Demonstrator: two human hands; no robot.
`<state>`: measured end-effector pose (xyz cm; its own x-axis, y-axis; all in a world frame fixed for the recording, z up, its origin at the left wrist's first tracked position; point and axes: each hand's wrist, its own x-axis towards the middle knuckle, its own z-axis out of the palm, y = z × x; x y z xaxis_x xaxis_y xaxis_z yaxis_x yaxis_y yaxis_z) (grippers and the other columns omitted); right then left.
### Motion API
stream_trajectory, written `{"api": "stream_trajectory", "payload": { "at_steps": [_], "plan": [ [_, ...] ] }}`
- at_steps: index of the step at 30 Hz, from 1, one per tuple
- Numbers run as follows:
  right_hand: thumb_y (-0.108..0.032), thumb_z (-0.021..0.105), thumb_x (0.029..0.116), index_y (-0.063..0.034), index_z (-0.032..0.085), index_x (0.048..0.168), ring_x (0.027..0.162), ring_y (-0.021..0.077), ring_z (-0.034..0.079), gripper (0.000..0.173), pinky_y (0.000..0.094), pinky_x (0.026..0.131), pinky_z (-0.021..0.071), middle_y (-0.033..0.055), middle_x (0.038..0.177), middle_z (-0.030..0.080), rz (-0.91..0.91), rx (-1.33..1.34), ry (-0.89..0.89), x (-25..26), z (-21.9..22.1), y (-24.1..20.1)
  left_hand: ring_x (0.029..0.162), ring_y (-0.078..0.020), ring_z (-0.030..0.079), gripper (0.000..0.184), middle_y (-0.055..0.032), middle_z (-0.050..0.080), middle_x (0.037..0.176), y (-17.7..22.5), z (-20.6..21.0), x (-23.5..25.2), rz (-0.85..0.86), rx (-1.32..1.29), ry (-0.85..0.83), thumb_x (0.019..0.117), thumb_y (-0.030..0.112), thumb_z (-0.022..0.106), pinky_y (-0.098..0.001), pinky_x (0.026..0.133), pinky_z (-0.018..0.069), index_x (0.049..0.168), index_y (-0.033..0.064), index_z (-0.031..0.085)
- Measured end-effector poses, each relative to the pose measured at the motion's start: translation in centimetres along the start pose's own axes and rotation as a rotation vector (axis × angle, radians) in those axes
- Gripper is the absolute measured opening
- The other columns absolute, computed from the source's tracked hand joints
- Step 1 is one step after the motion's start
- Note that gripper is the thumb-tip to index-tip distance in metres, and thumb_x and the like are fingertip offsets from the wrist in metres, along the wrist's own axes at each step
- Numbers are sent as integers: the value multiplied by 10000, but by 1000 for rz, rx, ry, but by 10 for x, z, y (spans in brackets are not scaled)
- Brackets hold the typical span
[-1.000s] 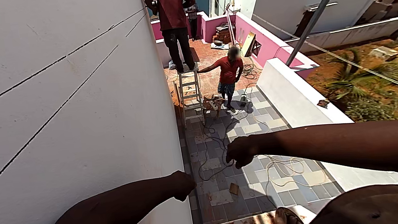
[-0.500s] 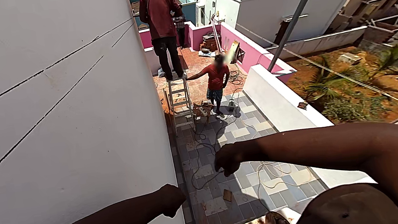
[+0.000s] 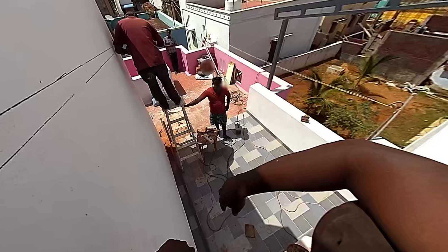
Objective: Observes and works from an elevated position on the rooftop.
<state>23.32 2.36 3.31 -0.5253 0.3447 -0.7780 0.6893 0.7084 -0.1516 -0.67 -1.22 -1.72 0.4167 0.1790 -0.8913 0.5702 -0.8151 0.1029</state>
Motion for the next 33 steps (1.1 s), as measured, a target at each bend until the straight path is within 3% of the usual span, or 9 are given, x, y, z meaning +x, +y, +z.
{"api": "stream_trajectory", "payload": {
  "at_steps": [13, 17, 33],
  "plan": [
    [-231, 708, 957, -77, 666, 1313, 1048, 418, 664, 390, 635, 853, 499, 228, 1140, 695, -27, -2, -4, 7, 5, 7, 1277, -458, 611, 480, -273, 639, 1345, -1, -3, -8, 17, -41, -5, 984, 134, 666, -654, 1014, 498, 1431, 10, 542],
    [-238, 705, 961, -80, 665, 1316, 1045, 417, 668, 391, 635, 843, 502, 226, 1137, 699, -27, -10, -8, 8, 4, 7, 1305, -476, 586, 505, -315, 612, 1366, 10, -16, -25, 14, -10, -22, 976, 85, 660, -657, 1031, 480, 1446, -36, 521],
    [-259, 699, 968, -92, 667, 1321, 1050, 419, 666, 392, 635, 849, 500, 224, 1138, 702, -24, -11, -22, 9, 5, 3, 1302, -458, 593, 517, -291, 614, 1378, 8, -11, -26, 10, 35, 19, 980, 114, 669, -632, 1042, 485, 1460, -7, 520]
  ]
}}
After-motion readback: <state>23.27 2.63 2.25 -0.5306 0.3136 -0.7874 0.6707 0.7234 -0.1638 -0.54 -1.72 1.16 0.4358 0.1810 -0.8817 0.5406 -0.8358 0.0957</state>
